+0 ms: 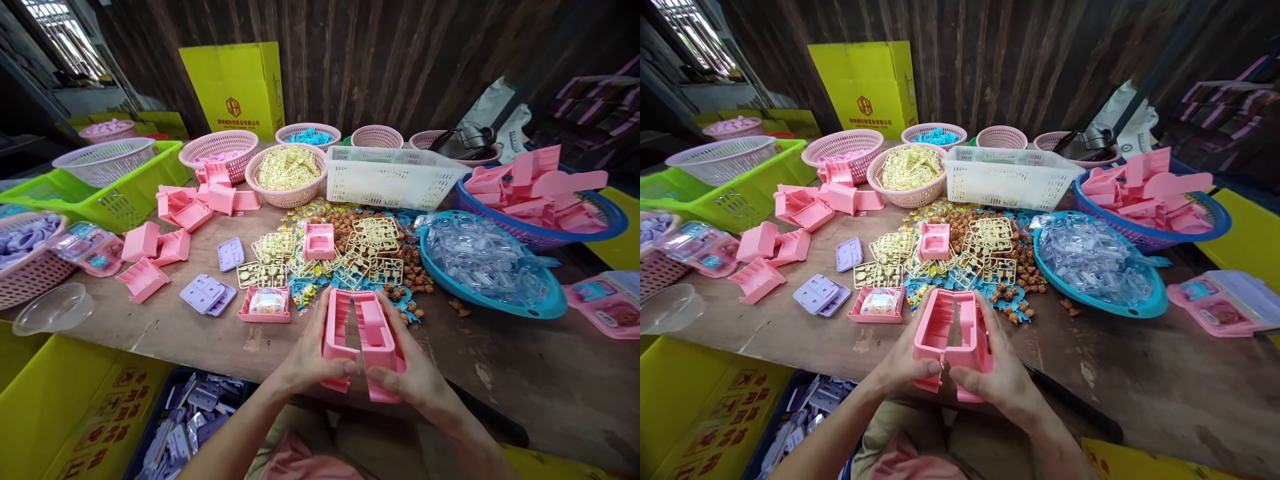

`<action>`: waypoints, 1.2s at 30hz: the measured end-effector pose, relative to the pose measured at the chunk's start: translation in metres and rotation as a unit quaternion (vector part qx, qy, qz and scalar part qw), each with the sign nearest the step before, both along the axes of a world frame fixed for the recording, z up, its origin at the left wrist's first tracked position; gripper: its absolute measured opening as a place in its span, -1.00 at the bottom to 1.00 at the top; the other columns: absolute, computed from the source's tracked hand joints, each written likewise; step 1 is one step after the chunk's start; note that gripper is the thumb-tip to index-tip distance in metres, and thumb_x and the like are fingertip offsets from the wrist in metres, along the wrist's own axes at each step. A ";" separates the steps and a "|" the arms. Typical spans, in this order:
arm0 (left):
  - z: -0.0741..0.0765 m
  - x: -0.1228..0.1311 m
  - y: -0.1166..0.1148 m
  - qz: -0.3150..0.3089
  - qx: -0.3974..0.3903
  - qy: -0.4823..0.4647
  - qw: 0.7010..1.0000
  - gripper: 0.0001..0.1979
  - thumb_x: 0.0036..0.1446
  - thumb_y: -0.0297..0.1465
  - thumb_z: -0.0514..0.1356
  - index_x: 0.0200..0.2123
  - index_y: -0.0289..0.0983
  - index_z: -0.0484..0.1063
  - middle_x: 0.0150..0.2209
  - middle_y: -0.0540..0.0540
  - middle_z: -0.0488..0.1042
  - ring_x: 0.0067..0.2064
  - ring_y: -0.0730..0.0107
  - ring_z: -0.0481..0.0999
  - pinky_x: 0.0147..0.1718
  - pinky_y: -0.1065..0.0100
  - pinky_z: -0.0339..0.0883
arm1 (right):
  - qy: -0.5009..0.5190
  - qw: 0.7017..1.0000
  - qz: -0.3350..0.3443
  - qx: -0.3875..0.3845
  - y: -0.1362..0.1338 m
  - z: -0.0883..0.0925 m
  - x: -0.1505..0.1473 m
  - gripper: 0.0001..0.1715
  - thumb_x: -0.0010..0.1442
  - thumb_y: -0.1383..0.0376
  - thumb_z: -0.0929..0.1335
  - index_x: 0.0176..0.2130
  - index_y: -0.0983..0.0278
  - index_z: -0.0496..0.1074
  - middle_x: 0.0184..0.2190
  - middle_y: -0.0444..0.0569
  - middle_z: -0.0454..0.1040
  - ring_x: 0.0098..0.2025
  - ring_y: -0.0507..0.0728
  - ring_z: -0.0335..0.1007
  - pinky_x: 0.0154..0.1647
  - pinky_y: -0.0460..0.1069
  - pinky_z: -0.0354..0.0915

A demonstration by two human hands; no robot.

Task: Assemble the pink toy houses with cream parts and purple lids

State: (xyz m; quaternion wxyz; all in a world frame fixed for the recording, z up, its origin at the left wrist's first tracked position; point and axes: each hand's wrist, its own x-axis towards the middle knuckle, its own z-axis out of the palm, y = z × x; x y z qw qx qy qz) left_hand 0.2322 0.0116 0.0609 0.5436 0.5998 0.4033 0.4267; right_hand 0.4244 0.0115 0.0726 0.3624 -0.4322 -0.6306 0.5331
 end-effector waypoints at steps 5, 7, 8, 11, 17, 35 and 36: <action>0.004 0.007 0.001 0.009 -0.011 -0.022 1.000 0.11 -0.23 0.00 0.32 0.29 -0.22 -0.15 0.30 -0.24 -0.03 0.32 -0.16 -0.17 0.24 -0.11 -0.21 | 0.029 0.999 -0.016 0.006 0.003 0.003 -0.007 0.23 -0.11 -0.11 0.42 0.30 0.08 -0.27 0.28 0.08 0.01 0.28 0.31 -0.06 0.24 0.24 -0.01; 0.007 0.009 0.002 0.001 -0.010 -0.032 0.999 0.10 -0.20 0.01 0.31 0.30 -0.22 -0.19 0.31 -0.23 -0.06 0.32 -0.15 -0.18 0.24 -0.11 -0.21 | 0.051 0.999 -0.017 0.000 0.004 0.003 -0.009 0.22 -0.12 -0.12 0.42 0.30 0.06 -0.25 0.28 0.05 0.01 0.28 0.30 -0.05 0.23 0.22 0.02; 0.008 0.010 0.002 -0.005 -0.011 -0.037 0.999 0.10 -0.18 0.01 0.29 0.30 -0.22 -0.22 0.32 -0.22 -0.09 0.32 -0.14 -0.18 0.25 -0.10 -0.22 | 0.065 0.998 -0.013 -0.009 0.004 0.003 -0.009 0.22 -0.13 -0.12 0.42 0.30 0.04 -0.25 0.28 0.04 0.01 0.27 0.29 -0.02 0.22 0.21 0.05; 0.009 0.010 0.002 -0.009 -0.016 -0.033 0.999 0.09 -0.15 0.02 0.27 0.30 -0.23 -0.24 0.34 -0.22 -0.17 0.33 -0.13 -0.24 0.25 -0.10 -0.31 | 0.101 0.994 -0.001 -0.038 0.005 0.004 -0.009 0.22 -0.13 -0.10 0.44 0.30 0.03 -0.25 0.28 0.04 0.03 0.25 0.28 0.03 0.19 0.19 0.10; 0.006 0.013 0.003 0.003 -0.016 -0.002 1.000 0.08 -0.14 -0.01 0.28 0.30 -0.21 -0.26 0.33 -0.23 -0.15 0.33 -0.16 -0.32 0.23 -0.19 -0.39 | 0.135 0.988 -0.001 -0.071 0.006 0.000 -0.005 0.21 -0.13 -0.06 0.45 0.29 -0.01 -0.23 0.31 0.00 -0.05 0.28 0.28 -0.03 0.21 0.19 0.07; 0.006 0.018 0.008 0.023 -0.034 0.006 0.999 0.08 -0.16 0.04 0.26 0.29 -0.26 -0.20 0.31 -0.26 -0.11 0.33 -0.11 -0.26 0.24 -0.13 -0.29 | 0.077 0.994 -0.020 -0.075 0.012 -0.004 -0.008 0.15 -0.05 -0.05 0.41 0.30 0.08 -0.25 0.25 0.07 0.08 0.23 0.26 0.06 0.19 0.20 0.09; 0.005 0.017 0.009 0.019 -0.033 -0.002 0.999 0.07 -0.15 0.06 0.24 0.29 -0.27 -0.20 0.31 -0.26 -0.11 0.33 -0.09 -0.26 0.25 -0.11 -0.30 | 0.084 0.993 -0.023 -0.079 0.012 -0.003 -0.009 0.15 -0.05 -0.04 0.41 0.30 0.08 -0.25 0.25 0.07 0.08 0.22 0.26 0.08 0.19 0.20 0.10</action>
